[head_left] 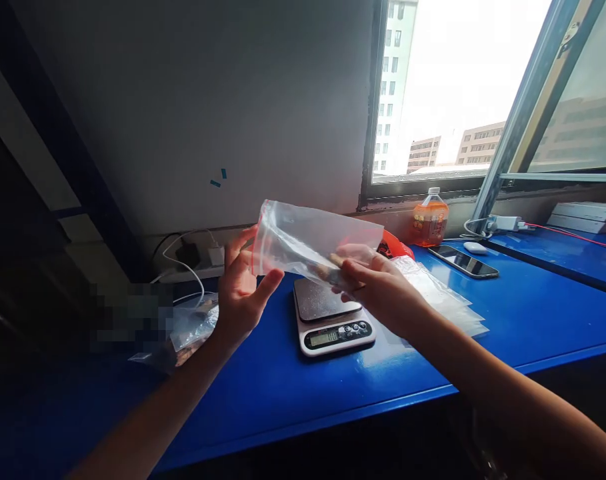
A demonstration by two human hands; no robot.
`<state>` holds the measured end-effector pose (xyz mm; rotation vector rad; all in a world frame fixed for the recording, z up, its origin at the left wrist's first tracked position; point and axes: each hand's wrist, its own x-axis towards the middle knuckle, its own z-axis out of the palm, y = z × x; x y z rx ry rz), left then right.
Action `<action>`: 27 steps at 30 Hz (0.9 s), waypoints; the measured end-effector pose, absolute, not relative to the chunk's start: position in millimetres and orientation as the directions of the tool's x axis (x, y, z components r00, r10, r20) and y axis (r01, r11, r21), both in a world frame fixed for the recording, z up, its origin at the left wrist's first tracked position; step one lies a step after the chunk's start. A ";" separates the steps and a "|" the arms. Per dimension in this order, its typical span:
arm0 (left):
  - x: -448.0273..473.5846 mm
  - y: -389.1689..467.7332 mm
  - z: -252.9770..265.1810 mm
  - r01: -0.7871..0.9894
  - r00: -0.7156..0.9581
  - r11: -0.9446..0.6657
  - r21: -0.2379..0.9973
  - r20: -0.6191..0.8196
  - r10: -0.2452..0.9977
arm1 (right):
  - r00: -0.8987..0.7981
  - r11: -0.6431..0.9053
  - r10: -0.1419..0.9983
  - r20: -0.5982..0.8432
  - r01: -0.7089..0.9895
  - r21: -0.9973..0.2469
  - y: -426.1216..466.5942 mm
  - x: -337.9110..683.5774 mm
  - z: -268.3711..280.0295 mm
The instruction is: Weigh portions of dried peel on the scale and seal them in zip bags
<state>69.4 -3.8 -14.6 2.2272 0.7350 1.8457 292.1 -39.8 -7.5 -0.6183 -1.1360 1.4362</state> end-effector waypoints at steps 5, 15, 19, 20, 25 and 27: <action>70.3 7.6 -26.7 0.439 0.456 -0.861 0.257 0.762 0.460 | -0.170 0.282 0.942 0.290 -0.069 -0.957 -29.8 355.4 -0.4; 46.6 22.2 -42.2 0.593 0.575 -0.801 0.087 0.650 0.496 | -0.197 0.356 0.785 0.587 0.919 -0.167 50.0 455.7 41.0; 40.3 23.6 -43.8 0.634 0.534 -0.762 0.133 0.637 0.556 | -0.320 0.373 0.801 0.506 0.928 -0.003 92.9 441.5 53.0; 39.7 22.7 -42.5 0.637 0.549 -0.761 0.124 0.620 0.561 | -0.318 0.370 0.809 0.494 0.929 -0.008 103.5 435.7 55.0; 31.4 7.7 -30.2 0.637 0.689 -0.770 0.043 0.416 0.594 | -0.234 0.280 0.853 0.467 0.960 -0.029 144.4 416.4 70.5; 24.5 -3.7 -28.7 0.619 0.671 -0.781 0.087 0.458 0.583 | -0.159 0.200 0.867 0.472 0.979 -0.037 150.8 414.6 79.7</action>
